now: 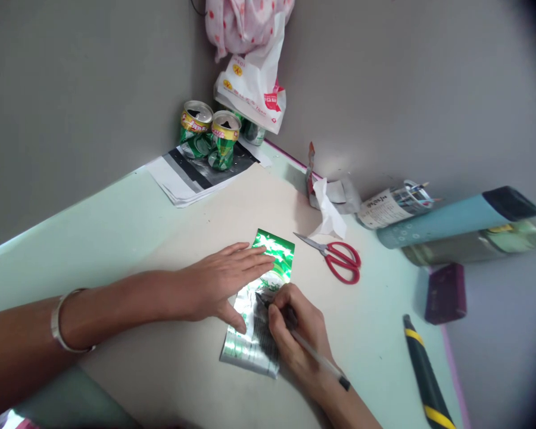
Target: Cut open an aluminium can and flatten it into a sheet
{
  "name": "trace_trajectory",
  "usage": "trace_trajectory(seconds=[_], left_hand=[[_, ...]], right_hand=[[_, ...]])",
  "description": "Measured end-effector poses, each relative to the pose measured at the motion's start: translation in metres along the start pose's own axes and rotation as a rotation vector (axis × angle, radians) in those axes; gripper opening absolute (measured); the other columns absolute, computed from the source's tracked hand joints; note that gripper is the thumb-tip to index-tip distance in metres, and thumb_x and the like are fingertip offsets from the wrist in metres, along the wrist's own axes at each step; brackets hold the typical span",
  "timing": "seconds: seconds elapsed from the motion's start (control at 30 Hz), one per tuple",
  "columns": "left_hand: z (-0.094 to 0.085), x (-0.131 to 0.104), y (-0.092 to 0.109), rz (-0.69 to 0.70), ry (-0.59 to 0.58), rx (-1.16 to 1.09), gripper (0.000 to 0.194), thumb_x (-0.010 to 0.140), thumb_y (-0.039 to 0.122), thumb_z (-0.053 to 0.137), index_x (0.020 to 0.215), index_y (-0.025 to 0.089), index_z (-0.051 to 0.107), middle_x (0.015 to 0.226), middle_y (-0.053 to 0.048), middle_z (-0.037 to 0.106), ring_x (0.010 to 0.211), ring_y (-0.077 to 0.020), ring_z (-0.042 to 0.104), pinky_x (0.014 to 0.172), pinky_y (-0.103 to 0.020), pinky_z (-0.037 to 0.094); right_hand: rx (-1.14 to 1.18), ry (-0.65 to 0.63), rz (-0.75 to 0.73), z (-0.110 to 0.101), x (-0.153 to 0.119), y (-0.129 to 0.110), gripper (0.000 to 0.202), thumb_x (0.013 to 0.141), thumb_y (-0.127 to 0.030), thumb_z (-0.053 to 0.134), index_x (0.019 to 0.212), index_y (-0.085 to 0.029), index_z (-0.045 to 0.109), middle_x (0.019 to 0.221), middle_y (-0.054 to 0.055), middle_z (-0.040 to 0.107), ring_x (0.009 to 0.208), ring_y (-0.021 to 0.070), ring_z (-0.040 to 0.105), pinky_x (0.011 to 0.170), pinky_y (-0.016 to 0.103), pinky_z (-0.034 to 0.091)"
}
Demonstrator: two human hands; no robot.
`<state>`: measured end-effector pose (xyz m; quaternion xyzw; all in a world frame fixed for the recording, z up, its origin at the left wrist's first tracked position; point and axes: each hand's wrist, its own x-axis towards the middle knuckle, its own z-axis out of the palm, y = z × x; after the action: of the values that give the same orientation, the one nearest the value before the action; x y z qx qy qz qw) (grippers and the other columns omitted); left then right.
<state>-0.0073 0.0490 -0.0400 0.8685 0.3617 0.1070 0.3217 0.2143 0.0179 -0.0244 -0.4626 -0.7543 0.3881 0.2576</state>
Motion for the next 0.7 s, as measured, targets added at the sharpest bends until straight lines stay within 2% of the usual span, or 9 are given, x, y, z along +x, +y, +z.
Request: trace_trajectory(seconds=[0.47, 0.6, 0.7], left_hand=[[0.0021, -0.0012, -0.0021, 0.016, 0.025, -0.021, 0.094, 0.081, 0.054, 0.075, 0.154, 0.018, 0.029, 0.163, -0.015, 0.027, 0.153, -0.0284, 0.018, 0.125, -0.045, 0.005], [0.0033, -0.0016, -0.0038, 0.024, 0.021, -0.016, 0.095, 0.081, 0.057, 0.074, 0.155, 0.019, 0.028, 0.164, -0.014, 0.026, 0.154, -0.0275, 0.017, 0.125, -0.044, 0.004], [0.0022, -0.0012, -0.0026, 0.013, 0.007, -0.007, 0.096, 0.081, 0.057, 0.074, 0.155, 0.018, 0.028, 0.164, -0.014, 0.026, 0.154, -0.0275, 0.016, 0.125, -0.044, 0.004]], right_hand=[[0.018, 0.044, 0.058, -0.0003, 0.0004, -0.0013, 0.018, 0.091, -0.021, 0.051, 0.077, -0.023, 0.041, 0.067, -0.005, 0.042, 0.057, 0.0121, 0.038, 0.053, 0.025, 0.032], [0.010, 0.016, 0.038, -0.0013, 0.0027, -0.0029, 0.019, 0.090, -0.019, 0.052, 0.075, -0.023, 0.041, 0.067, -0.005, 0.042, 0.058, 0.0120, 0.038, 0.054, 0.025, 0.032], [0.082, -0.014, 0.082, -0.0025, 0.0039, 0.0002, 0.018, 0.091, -0.021, 0.051, 0.076, -0.023, 0.041, 0.066, -0.005, 0.042, 0.058, 0.0121, 0.038, 0.053, 0.025, 0.032]])
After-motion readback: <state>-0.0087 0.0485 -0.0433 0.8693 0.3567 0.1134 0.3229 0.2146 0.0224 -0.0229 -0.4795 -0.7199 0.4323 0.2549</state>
